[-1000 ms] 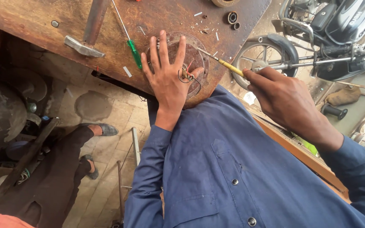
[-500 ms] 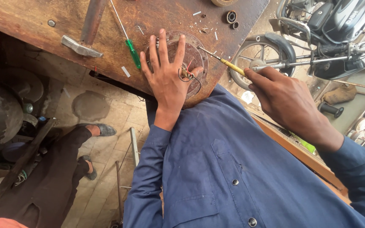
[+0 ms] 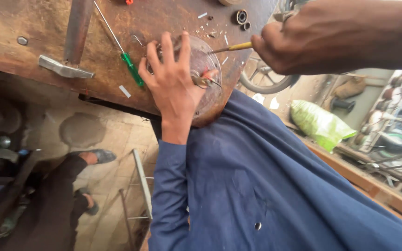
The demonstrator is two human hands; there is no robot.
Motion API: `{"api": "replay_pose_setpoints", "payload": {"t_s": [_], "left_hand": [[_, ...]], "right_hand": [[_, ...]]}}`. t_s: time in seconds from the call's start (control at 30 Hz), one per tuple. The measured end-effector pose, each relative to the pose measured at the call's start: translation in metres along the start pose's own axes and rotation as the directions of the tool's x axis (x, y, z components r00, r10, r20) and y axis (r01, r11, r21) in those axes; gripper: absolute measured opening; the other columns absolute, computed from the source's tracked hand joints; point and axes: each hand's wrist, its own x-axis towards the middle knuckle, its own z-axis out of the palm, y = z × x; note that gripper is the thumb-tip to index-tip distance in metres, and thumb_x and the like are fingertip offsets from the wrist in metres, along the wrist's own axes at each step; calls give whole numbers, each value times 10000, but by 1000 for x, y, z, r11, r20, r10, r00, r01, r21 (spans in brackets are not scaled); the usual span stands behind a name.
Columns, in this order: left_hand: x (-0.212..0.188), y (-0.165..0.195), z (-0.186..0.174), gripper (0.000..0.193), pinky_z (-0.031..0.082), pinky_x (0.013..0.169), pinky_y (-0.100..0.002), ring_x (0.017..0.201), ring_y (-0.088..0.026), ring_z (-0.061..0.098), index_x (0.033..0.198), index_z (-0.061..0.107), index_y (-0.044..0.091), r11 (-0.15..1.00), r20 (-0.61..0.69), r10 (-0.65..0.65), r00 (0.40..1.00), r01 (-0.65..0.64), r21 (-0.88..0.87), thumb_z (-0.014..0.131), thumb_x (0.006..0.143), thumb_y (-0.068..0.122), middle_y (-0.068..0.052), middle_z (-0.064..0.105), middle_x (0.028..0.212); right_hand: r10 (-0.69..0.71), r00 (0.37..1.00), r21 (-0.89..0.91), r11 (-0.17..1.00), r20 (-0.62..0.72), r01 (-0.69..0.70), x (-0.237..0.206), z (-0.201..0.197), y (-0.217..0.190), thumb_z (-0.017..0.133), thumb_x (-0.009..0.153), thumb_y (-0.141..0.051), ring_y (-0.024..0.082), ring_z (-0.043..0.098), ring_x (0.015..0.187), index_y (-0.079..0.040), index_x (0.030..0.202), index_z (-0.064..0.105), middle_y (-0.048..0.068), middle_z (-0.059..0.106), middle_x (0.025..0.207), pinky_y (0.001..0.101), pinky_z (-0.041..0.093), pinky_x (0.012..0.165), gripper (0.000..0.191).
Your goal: The person uses a soldering iron to work on wires attached to a circular metal component on a workbench. They also use a hammer to tap the component and a screwdriver to adjust parts. The task involves repeated soldering and mechanical adjustments to the component.
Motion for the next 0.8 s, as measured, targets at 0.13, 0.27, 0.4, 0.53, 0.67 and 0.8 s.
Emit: {"api": "replay_pose_setpoints", "payload": {"t_s": [0.13,0.27,0.4,0.53,0.67,0.8], "left_hand": [[3,-1,6,865,367,1069,-612,1352,-370,438,1380,621,193,1000,32,-27,999,27,11,848,707,688,-103,507,1458],[6,0,5,834,370,1068,-628,1351,-379,434,1357,625,189,1000,19,-27,999,27,-11,887,691,616,-116,500,1474],[10,3,-7,853,376,1079,-608,1354,-361,439,1356,629,208,999,66,9,998,-11,34,902,634,574,-97,508,1471],[12,2,-13,892,376,1072,-576,1343,-345,447,1346,639,236,996,86,14,996,-21,84,902,543,525,-82,517,1457],[4,-3,-8,860,359,1071,-609,1352,-376,436,1350,637,191,999,-7,46,999,-46,-6,881,671,659,-107,514,1450],[-3,-7,-1,809,357,1101,-595,1367,-373,429,1388,632,199,998,4,45,999,-45,-47,874,762,650,-105,502,1490]], "right_hand": [[56,990,136,988,132,-74,10,-21,6,681,927,-304,104,672,679,-33,1534,402,141,643,1129,208,591,534,721],[408,912,978,177,30,-112,18,5,21,742,916,-198,145,567,542,-32,1151,777,99,700,770,327,459,508,290],[186,899,840,-467,397,-274,22,43,20,762,981,-199,183,413,559,26,1127,735,115,555,740,366,321,443,270],[345,900,958,-195,267,-209,14,54,19,812,817,-123,207,541,581,-29,1138,718,97,691,786,366,430,475,348],[400,866,830,557,-299,29,12,54,16,794,770,-243,151,641,690,-22,1061,717,58,703,825,287,504,593,374],[328,872,727,685,-364,45,19,73,-2,765,824,-243,159,598,652,-19,1066,707,77,663,806,303,460,551,335]]}}
